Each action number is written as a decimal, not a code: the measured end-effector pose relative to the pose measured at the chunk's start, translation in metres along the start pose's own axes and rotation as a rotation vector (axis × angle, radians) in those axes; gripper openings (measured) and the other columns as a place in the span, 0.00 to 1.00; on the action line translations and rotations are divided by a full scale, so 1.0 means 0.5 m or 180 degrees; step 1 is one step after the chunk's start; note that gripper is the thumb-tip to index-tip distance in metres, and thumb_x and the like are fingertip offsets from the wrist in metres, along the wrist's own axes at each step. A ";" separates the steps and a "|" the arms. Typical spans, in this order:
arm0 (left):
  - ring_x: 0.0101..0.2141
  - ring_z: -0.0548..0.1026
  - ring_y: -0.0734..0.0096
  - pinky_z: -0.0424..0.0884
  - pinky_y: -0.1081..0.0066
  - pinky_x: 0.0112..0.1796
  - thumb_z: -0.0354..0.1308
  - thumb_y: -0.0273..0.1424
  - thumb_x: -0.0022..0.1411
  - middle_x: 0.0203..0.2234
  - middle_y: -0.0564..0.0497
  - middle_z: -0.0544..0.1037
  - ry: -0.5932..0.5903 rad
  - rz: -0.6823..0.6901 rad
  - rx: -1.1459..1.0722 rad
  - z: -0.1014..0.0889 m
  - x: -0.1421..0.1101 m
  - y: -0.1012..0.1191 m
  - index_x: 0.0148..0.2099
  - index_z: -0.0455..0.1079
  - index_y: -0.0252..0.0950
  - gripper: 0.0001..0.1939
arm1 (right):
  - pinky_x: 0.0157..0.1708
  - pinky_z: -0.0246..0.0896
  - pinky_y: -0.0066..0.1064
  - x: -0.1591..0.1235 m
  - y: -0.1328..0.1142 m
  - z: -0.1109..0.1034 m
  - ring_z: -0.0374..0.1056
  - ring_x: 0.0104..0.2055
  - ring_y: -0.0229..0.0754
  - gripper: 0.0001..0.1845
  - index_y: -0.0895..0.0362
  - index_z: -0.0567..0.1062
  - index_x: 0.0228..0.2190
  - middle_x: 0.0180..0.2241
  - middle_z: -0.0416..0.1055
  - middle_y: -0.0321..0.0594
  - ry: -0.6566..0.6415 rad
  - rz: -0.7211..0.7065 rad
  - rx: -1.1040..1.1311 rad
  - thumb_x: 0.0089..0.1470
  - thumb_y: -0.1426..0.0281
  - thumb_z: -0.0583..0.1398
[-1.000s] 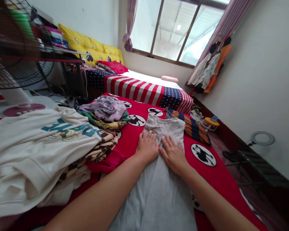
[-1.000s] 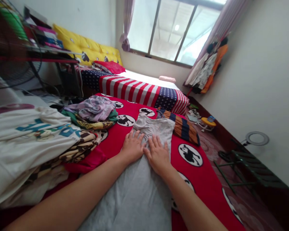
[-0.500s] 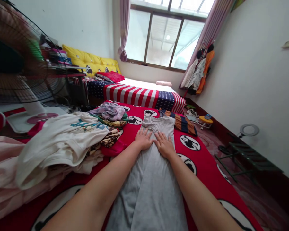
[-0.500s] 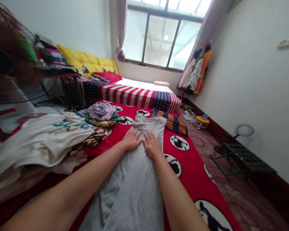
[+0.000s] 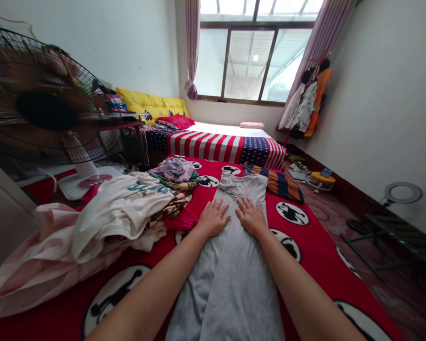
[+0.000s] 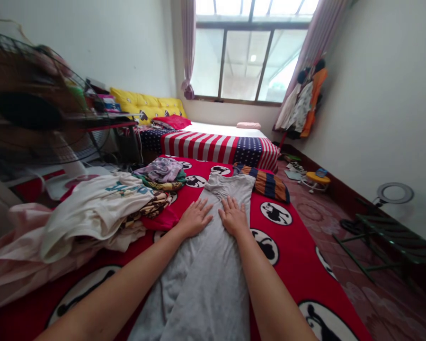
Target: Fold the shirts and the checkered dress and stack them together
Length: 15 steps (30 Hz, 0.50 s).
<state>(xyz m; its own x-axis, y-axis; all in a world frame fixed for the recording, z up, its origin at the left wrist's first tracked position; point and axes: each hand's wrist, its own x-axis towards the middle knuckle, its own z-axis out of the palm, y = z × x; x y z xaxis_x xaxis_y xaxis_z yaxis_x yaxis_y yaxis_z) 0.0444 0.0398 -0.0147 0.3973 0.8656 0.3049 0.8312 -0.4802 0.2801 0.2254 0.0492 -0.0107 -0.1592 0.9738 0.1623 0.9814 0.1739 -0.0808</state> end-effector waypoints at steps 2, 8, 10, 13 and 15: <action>0.61 0.58 0.55 0.54 0.56 0.60 0.46 0.39 0.67 0.61 0.40 0.61 0.0170 0.0022 -0.0071 -0.009 -0.007 0.004 0.58 0.66 0.35 0.22 | 0.63 0.34 0.52 -0.001 -0.002 -0.003 0.36 0.68 0.47 0.30 0.55 0.51 0.64 0.67 0.40 0.43 0.0022 0.0003 -0.0002 0.64 0.58 0.44; 0.61 0.58 0.61 0.56 0.61 0.60 0.50 0.28 0.65 0.60 0.41 0.61 0.0234 0.0642 -0.0322 -0.038 -0.063 0.002 0.54 0.69 0.35 0.16 | 0.61 0.38 0.58 -0.088 -0.036 -0.041 0.36 0.68 0.55 0.32 0.58 0.54 0.63 0.67 0.37 0.51 0.0133 -0.0036 0.0021 0.61 0.61 0.51; 0.62 0.56 0.58 0.57 0.58 0.59 0.50 0.24 0.64 0.61 0.40 0.59 0.0100 0.0979 -0.0442 -0.052 -0.102 -0.012 0.56 0.67 0.35 0.19 | 0.61 0.41 0.55 -0.161 -0.035 -0.056 0.43 0.67 0.53 0.29 0.58 0.59 0.61 0.67 0.40 0.52 0.0080 -0.0505 0.0158 0.60 0.64 0.52; 0.60 0.59 0.61 0.60 0.59 0.58 0.46 0.18 0.61 0.61 0.43 0.60 -0.0224 0.1194 -0.0635 -0.089 -0.177 -0.049 0.56 0.67 0.38 0.23 | 0.62 0.46 0.49 -0.294 -0.001 -0.069 0.50 0.65 0.47 0.22 0.54 0.66 0.56 0.65 0.50 0.47 0.0096 -0.1183 0.0459 0.61 0.71 0.51; 0.60 0.60 0.63 0.61 0.61 0.57 0.46 0.16 0.60 0.59 0.47 0.63 -0.0409 0.1273 -0.0757 -0.125 -0.225 -0.076 0.52 0.70 0.41 0.23 | 0.61 0.48 0.49 -0.378 0.034 -0.075 0.52 0.64 0.46 0.21 0.52 0.69 0.53 0.63 0.56 0.44 0.0167 -0.1356 0.0583 0.61 0.73 0.49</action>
<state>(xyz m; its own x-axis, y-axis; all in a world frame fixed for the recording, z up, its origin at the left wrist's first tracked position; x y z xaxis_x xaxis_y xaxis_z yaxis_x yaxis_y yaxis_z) -0.0562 -0.0481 -0.0026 0.7249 0.6098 0.3204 0.4975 -0.7852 0.3687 0.2765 -0.1374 -0.0057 -0.5338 0.8020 0.2679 0.7940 0.5844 -0.1675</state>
